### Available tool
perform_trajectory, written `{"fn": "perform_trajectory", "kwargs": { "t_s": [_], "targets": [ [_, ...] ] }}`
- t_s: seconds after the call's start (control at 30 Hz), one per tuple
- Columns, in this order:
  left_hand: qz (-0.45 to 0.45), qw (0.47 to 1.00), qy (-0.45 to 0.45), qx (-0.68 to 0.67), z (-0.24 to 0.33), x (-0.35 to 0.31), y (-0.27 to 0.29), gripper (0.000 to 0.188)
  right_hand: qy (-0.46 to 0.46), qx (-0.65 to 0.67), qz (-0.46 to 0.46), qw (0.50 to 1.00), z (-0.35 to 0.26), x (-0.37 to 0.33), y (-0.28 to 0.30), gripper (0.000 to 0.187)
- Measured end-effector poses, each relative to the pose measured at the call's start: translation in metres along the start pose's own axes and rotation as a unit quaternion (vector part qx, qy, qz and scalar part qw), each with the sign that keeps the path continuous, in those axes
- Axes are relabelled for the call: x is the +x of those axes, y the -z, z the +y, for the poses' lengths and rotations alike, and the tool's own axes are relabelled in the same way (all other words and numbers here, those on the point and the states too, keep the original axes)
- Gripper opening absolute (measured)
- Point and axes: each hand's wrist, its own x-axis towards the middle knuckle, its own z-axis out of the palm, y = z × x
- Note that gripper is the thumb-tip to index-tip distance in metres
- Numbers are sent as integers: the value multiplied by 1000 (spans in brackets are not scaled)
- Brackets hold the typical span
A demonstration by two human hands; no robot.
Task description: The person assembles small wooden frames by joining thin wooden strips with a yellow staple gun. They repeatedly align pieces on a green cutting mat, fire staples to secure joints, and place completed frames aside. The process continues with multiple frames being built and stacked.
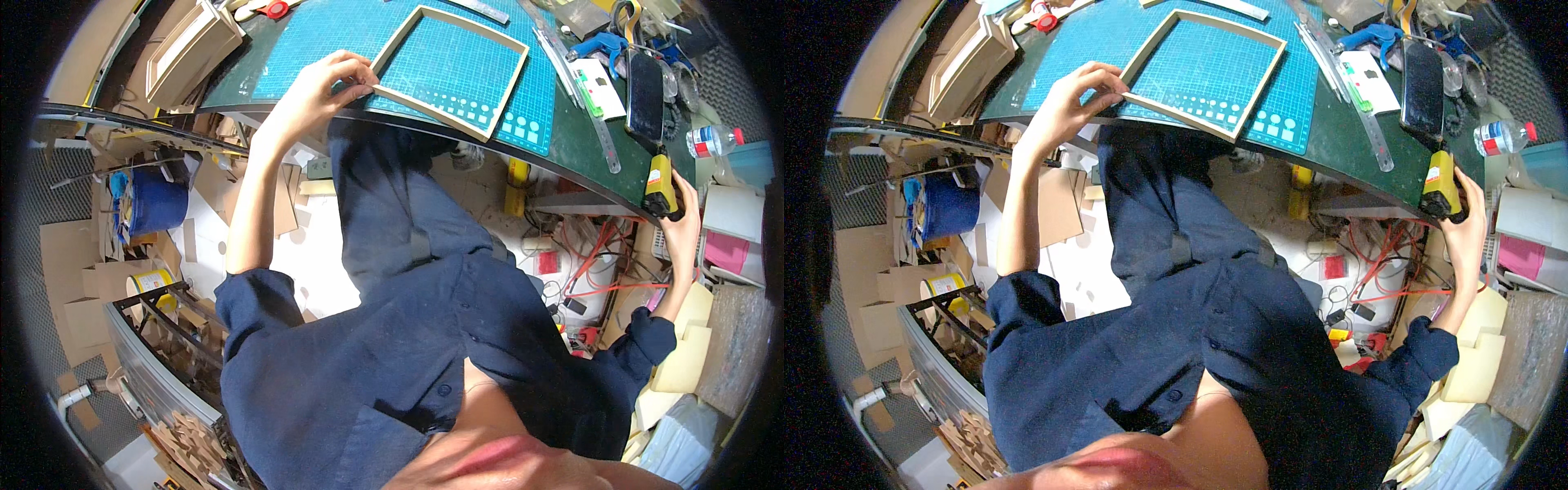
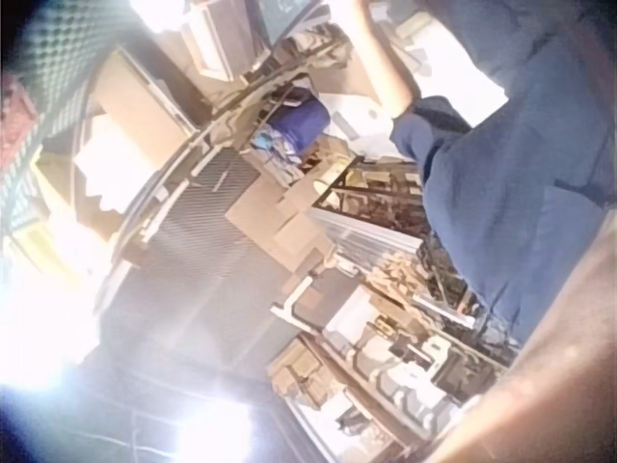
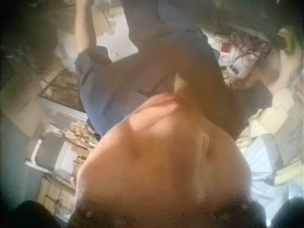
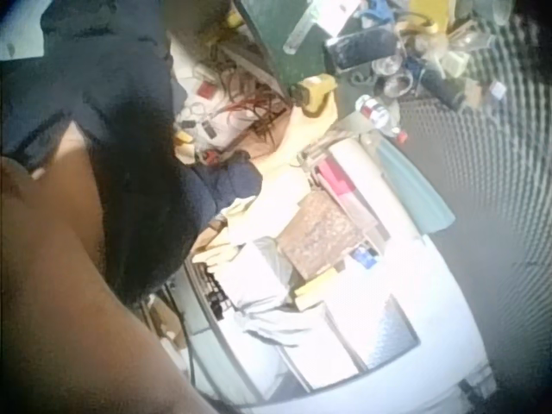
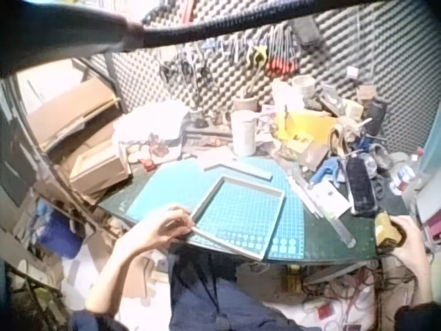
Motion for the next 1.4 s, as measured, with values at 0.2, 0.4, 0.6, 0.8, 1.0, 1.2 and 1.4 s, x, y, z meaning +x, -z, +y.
{"fn": "perform_trajectory", "kwargs": {
  "t_s": [0.2,0.4,0.6,0.8,1.0,1.2,1.4],
  "targets": [
    [23,998,-16,-57,9,-4,6,15,9,-93,6,996,-36,-23,3,79],
    [25,991,-50,-122,31,9,25,18,-15,479,-121,869,-213,-13,-63,55],
    [63,977,-202,-20,77,53,71,19,1,600,-110,792,-263,13,-116,60],
    [60,936,-318,139,154,91,66,16,22,813,-218,540,-322,18,-172,55],
    [-42,895,-378,234,152,102,-29,26,-25,878,-267,397,-361,19,-198,62],
    [-82,891,-349,277,130,67,-77,36,-56,830,-287,475,-347,9,-232,51],
    [19,962,-244,118,95,44,-54,35,38,584,-283,760,-287,-27,-200,29]
  ]
}}
